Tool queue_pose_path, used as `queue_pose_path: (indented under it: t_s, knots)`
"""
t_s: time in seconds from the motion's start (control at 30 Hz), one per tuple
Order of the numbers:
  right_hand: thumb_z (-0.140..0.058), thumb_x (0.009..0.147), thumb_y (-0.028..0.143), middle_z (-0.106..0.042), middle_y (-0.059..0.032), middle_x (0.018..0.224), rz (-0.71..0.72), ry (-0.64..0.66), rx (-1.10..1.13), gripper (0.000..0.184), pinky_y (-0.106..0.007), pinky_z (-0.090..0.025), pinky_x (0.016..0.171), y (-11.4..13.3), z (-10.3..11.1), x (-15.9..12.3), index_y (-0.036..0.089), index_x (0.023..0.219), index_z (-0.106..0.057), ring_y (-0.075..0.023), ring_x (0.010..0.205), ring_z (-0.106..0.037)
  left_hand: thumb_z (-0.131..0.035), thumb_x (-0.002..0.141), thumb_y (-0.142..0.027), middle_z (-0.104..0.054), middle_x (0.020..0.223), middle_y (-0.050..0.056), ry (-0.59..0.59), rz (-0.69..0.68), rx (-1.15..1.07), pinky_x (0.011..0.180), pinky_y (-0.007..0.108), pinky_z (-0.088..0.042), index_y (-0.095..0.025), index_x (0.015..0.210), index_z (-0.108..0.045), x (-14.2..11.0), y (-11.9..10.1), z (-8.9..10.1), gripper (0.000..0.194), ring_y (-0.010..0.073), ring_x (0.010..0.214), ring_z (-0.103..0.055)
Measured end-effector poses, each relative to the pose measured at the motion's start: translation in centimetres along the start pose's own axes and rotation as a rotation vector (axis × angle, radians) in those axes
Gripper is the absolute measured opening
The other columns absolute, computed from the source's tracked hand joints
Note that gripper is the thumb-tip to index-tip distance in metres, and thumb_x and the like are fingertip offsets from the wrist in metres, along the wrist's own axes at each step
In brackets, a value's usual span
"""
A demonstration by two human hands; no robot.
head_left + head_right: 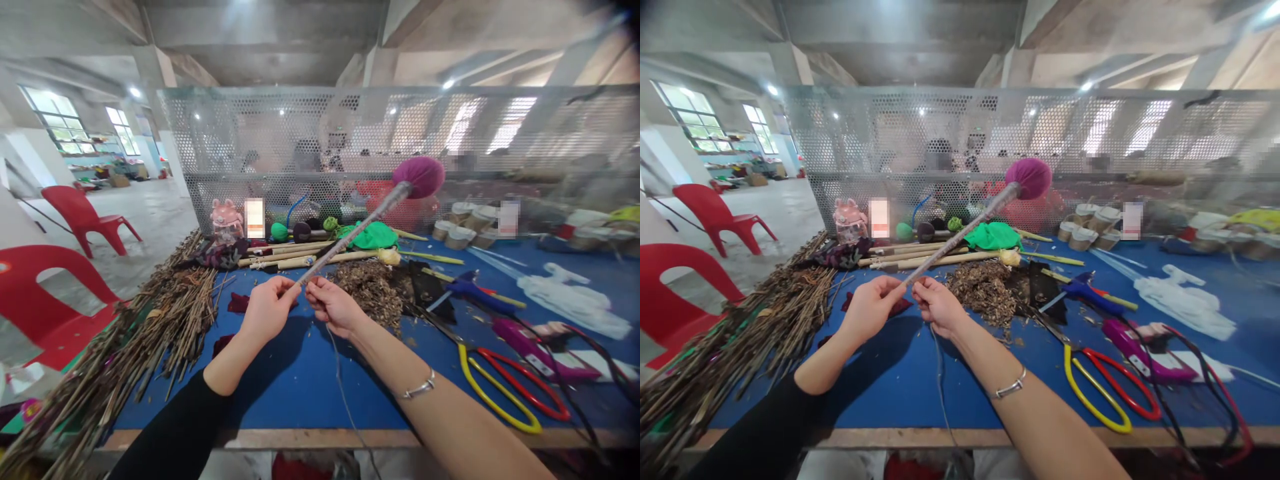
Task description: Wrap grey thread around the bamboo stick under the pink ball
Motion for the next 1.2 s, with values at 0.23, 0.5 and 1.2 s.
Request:
queue_pose_path:
  t_s: [0.23, 0.5, 1.2]
  knots:
    - [-0.072, 0.063, 0.042, -0.038, 0.0103, 0.043, 0.229, 0.036, -0.111, 0.036, -0.018, -0.019, 0.035, 2.0, -0.4, -0.7, 0.018, 0.085, -0.056, -0.0047, 0.036, -0.03, -0.057, 0.074, -0.047, -0.053, 0.05, -0.005, 0.273, 0.201, -0.329, 0.036, 0.018, -0.021, -0.015, 0.07, -0.053, -0.4, -0.2, -1.9, 0.033, 0.0034, 0.033, -0.03]
    - [-0.067, 0.065, 0.042, -0.059, 0.0003, 0.06, 0.361, -0.166, -0.313, 0.027, -0.026, -0.039, 0.054, 2.3, 1.6, 0.2, 0.017, 0.07, -0.058, -0.0134, 0.057, -0.051, -0.06, 0.078, -0.035, -0.064, 0.081, 0.004, -0.13, -0.223, 0.347, 0.063, 0.027, -0.043, -0.017, 0.085, -0.06, -1.1, -2.6, -0.4, 0.019, 0.015, 0.068, -0.055]
    - [-0.064, 0.069, 0.049, -0.037, 0.0088, 0.049, 0.369, -0.171, -0.249, 0.035, -0.022, -0.019, 0.039, 1.5, 1.4, 0.7, 0.02, 0.082, -0.049, -0.0076, 0.041, -0.029, -0.06, 0.078, -0.024, -0.066, 0.089, 0.006, -0.153, -0.38, 0.453, 0.076, 0.031, -0.047, -0.019, 0.091, -0.062, -1.1, -2.6, -0.8, 0.015, 0.019, 0.084, -0.061]
Point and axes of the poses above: each hand's wrist, its own x-axis towards the middle knuckle, its own z-axis out of the back of the hand, y = z × x, the point moved 7 cm from there along x, towards the middle knuckle
